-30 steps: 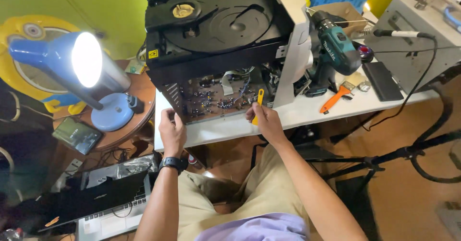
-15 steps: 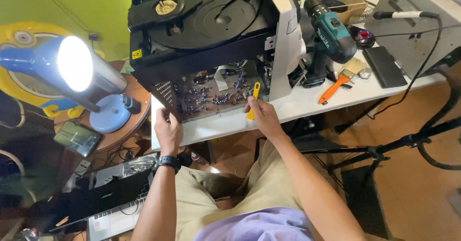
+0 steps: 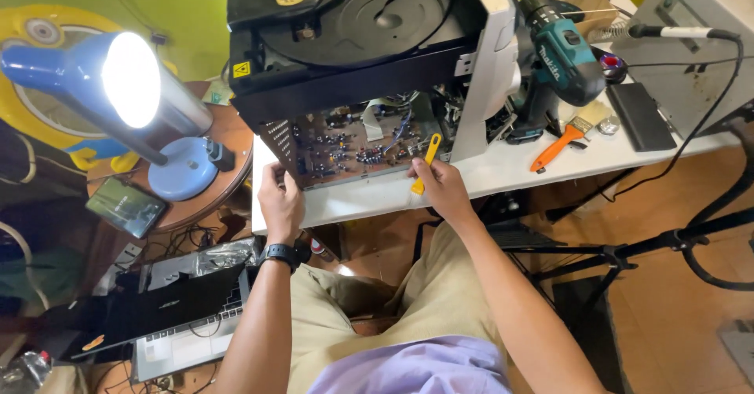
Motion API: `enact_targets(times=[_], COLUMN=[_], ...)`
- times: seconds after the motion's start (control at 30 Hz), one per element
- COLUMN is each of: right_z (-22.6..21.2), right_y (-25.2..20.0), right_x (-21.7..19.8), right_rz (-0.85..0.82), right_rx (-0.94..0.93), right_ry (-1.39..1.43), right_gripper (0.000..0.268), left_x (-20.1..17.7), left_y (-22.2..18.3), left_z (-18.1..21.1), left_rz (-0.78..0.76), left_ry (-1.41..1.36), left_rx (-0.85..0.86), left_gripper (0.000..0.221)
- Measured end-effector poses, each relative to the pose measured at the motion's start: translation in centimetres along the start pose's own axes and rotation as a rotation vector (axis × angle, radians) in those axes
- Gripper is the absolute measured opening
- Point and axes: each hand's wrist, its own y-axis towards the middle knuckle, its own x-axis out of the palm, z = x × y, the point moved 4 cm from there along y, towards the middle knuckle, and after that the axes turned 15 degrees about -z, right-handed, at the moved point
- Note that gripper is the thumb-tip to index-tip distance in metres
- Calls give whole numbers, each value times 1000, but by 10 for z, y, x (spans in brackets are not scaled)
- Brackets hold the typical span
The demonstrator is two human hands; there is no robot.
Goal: Testing components on a circuit board inside an electronic device using a multimeter and a small probe tool.
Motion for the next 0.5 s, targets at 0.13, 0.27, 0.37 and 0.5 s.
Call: enact_targets(times=[0.13,0.27,0.37,0.5], right_z=[-2,-39,-85,-106], right_y=[0,3,16,56], right_x=[3,13,33,53], right_rz=[-3,4,10,180], right_rx=[-1,-100,-332,-482], right_ry=[-20,-164,-542,-1403], right_gripper=[38,40,35,21], left_x=[-1,-3,-3,-5], left_y=[-1,2,0,3], left_z=[0,0,-3,-13], left_rz=[12,16,10,3], left_ry=[-7,-19,-35,-60], left_rx=[6,22,24,16], left_gripper=[17,18,19,18])
